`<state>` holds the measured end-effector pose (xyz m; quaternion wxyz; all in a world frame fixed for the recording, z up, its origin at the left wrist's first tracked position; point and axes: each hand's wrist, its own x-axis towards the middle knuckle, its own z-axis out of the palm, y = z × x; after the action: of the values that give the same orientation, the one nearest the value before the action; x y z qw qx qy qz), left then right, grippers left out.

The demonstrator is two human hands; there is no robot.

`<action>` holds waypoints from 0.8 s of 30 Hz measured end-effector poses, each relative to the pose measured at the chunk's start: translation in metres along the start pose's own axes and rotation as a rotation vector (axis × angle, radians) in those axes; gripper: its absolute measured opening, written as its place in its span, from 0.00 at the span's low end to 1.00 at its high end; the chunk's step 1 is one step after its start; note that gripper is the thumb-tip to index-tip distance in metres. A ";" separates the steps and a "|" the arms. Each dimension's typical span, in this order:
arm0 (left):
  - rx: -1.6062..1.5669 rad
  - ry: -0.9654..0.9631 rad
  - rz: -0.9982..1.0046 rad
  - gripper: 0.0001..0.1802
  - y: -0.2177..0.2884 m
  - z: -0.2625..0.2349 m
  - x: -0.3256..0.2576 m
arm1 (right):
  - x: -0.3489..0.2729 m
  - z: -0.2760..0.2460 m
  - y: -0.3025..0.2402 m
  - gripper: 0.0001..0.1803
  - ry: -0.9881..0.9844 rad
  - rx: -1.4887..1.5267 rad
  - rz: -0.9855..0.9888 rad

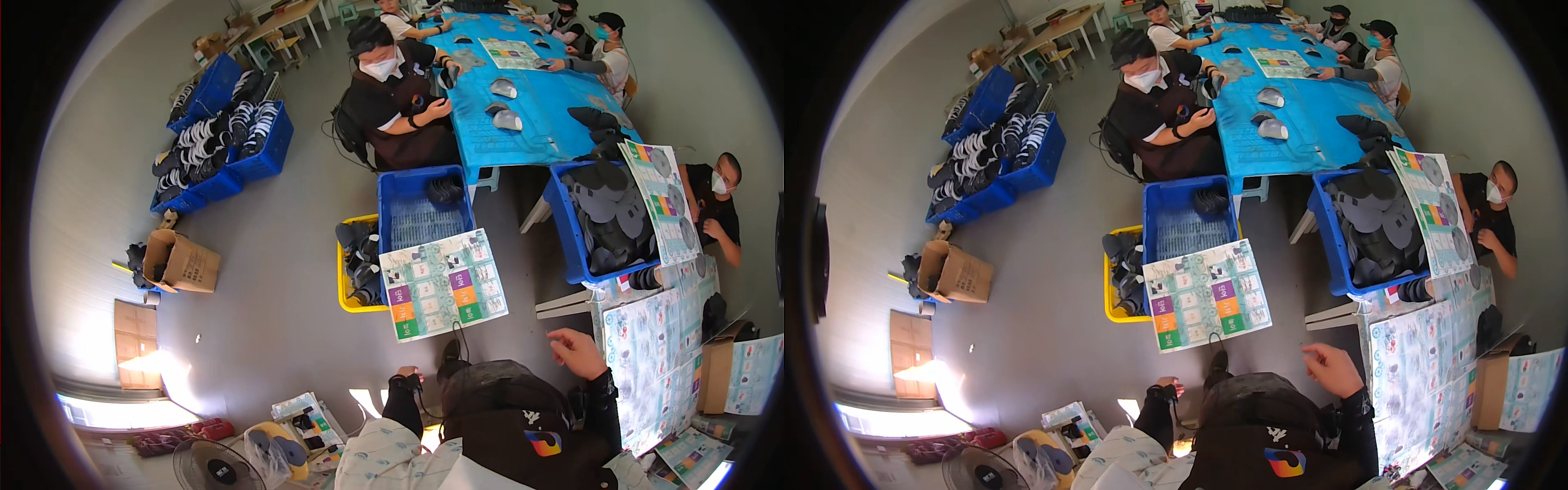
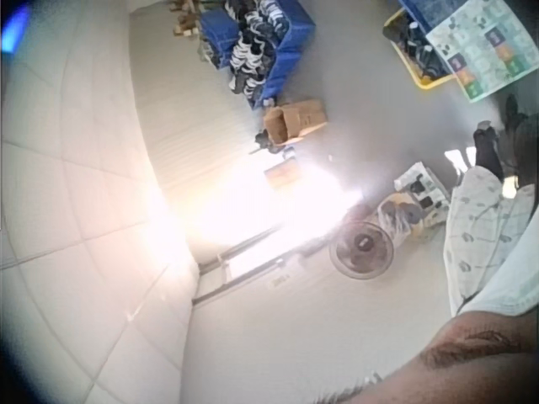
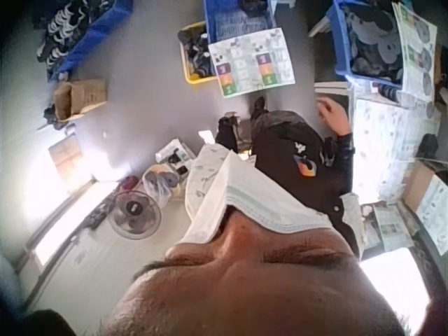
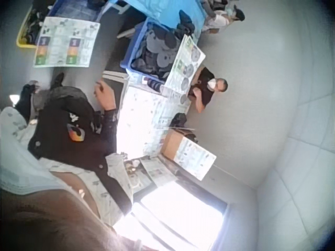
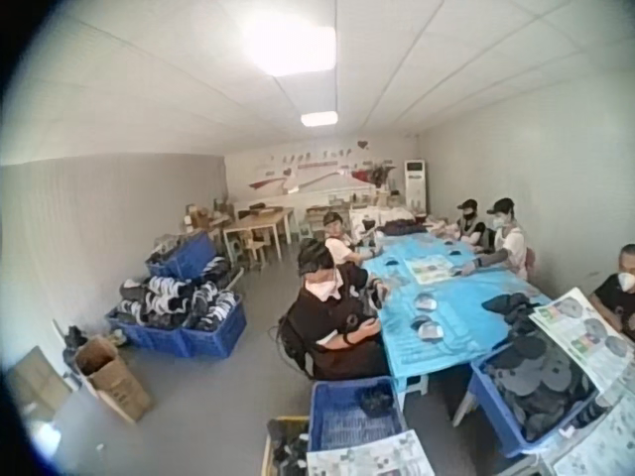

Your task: The recorder manipulates shoe components, using a handheld tool to apply a treatment or adhesive, and organizes them onto trays within a factory setting.

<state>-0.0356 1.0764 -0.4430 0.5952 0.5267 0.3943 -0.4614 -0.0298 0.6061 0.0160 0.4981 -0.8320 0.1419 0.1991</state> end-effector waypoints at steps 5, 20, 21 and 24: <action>0.082 0.011 0.088 0.13 0.076 -0.001 0.019 | 0.010 -0.001 -0.043 0.16 0.103 -0.027 -0.040; 0.561 -0.435 0.984 0.16 0.308 0.242 -0.209 | -0.048 -0.076 -0.273 0.17 1.282 -0.738 -0.782; 0.592 -0.399 1.016 0.16 0.310 0.239 -0.201 | -0.047 -0.071 -0.275 0.18 1.242 -0.620 -0.703; 0.742 -0.341 1.100 0.18 0.305 0.221 -0.184 | -0.059 -0.055 -0.272 0.11 0.515 -0.106 -0.795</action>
<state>0.2064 0.8877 -0.1576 0.5769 0.7395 -0.2140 -0.2731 0.0471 0.6861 0.2774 0.4410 -0.8683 -0.0791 -0.2128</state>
